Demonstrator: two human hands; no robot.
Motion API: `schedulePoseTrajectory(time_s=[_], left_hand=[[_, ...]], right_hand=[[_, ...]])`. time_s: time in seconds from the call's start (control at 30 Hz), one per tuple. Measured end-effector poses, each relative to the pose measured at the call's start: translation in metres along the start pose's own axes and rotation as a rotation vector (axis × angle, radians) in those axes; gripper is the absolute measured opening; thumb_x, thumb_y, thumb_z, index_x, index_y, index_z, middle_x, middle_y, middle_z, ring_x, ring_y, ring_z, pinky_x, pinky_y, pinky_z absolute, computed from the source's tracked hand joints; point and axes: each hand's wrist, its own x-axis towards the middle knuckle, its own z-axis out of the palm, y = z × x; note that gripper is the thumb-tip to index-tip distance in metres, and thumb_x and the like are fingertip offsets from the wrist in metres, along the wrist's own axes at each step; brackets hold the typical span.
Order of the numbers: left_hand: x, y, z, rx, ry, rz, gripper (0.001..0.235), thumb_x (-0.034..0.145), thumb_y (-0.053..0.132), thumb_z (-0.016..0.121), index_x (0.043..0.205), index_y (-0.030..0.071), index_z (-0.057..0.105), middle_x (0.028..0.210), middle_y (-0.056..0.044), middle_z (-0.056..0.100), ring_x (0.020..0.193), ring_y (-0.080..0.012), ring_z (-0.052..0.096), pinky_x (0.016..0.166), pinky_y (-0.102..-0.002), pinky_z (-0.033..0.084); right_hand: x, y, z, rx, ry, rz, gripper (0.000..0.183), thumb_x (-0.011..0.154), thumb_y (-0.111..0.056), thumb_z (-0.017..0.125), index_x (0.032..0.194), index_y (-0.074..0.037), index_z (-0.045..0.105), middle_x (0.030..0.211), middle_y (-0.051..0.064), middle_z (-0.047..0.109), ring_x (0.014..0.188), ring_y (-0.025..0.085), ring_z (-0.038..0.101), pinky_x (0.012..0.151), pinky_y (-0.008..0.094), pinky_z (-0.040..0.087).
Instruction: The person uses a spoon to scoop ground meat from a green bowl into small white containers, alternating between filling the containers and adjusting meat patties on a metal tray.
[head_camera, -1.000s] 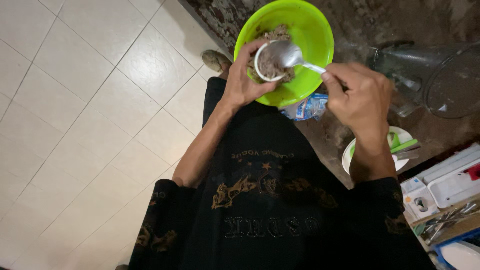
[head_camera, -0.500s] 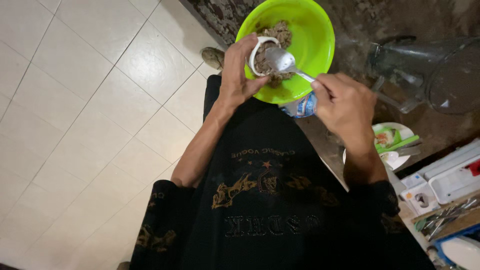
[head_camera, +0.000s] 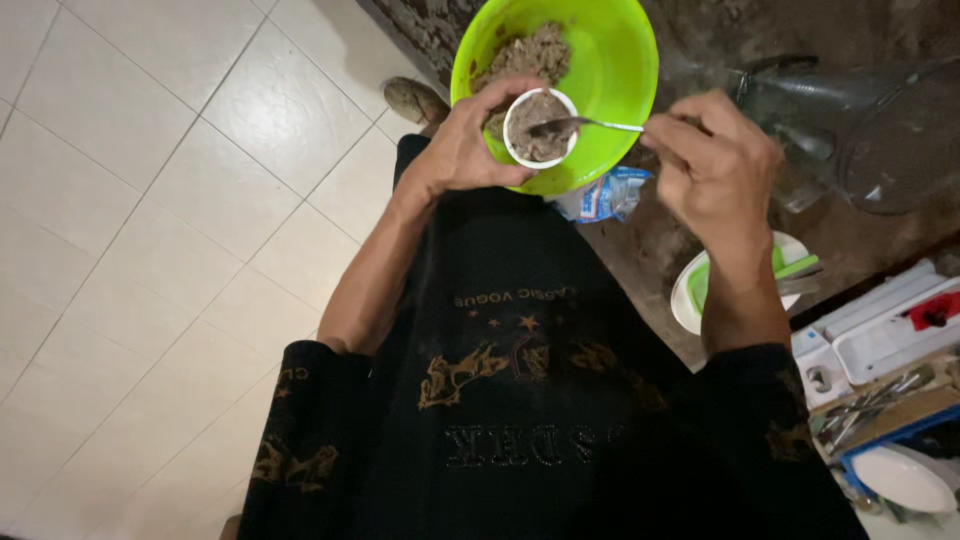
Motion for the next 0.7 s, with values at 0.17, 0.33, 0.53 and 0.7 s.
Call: schedulePoseTrajectory(time_s=[0.17, 0.33, 0.53, 0.7], left_hand=[[-0.001, 0.002, -0.005, 0.021, -0.064, 0.03, 0.09, 0.071, 0.029, 0.095, 0.148, 0.008, 0.053, 0.147, -0.012, 0.062, 0.138, -0.0295, 0.062, 0.125, -0.042, 0.047], [0.001, -0.003, -0.005, 0.054, -0.049, 0.045, 0.092, 0.066, 0.029, 0.095, 0.146, 0.01, 0.054, 0.144, -0.011, 0.064, 0.136, -0.0291, 0.063, 0.124, -0.044, 0.046], [0.006, -0.007, -0.015, 0.089, -0.146, 0.087, 0.101, 0.064, 0.035, 0.098, 0.148, 0.008, 0.05, 0.145, -0.014, 0.061, 0.137, -0.0314, 0.059, 0.122, -0.048, 0.042], [0.005, -0.002, -0.018, -0.13, -0.283, 0.03, 0.096, 0.067, 0.038, 0.094, 0.149, 0.011, 0.054, 0.146, -0.011, 0.063, 0.138, -0.0295, 0.063, 0.122, -0.047, 0.044]], right_hand=[[0.004, 0.003, 0.002, 0.015, -0.005, -0.013, 0.023, 0.094, 0.006, 0.073, 0.109, -0.009, 0.081, 0.104, 0.003, 0.071, 0.079, 0.015, 0.068, 0.064, 0.028, 0.049], [0.012, -0.018, -0.007, -0.128, 0.033, -0.09, 0.026, 0.084, 0.003, 0.073, 0.105, -0.01, 0.081, 0.098, 0.004, 0.067, 0.081, 0.019, 0.067, 0.067, 0.031, 0.05], [0.04, -0.038, -0.02, -0.139, 0.011, -0.244, 0.024, 0.082, 0.002, 0.074, 0.104, -0.007, 0.078, 0.102, 0.006, 0.066, 0.088, 0.024, 0.069, 0.072, 0.035, 0.052], [0.047, -0.039, -0.026, -0.144, -0.037, -0.279, 0.023, 0.081, 0.003, 0.074, 0.1, -0.009, 0.078, 0.096, 0.005, 0.063, 0.081, 0.024, 0.066, 0.067, 0.036, 0.05]])
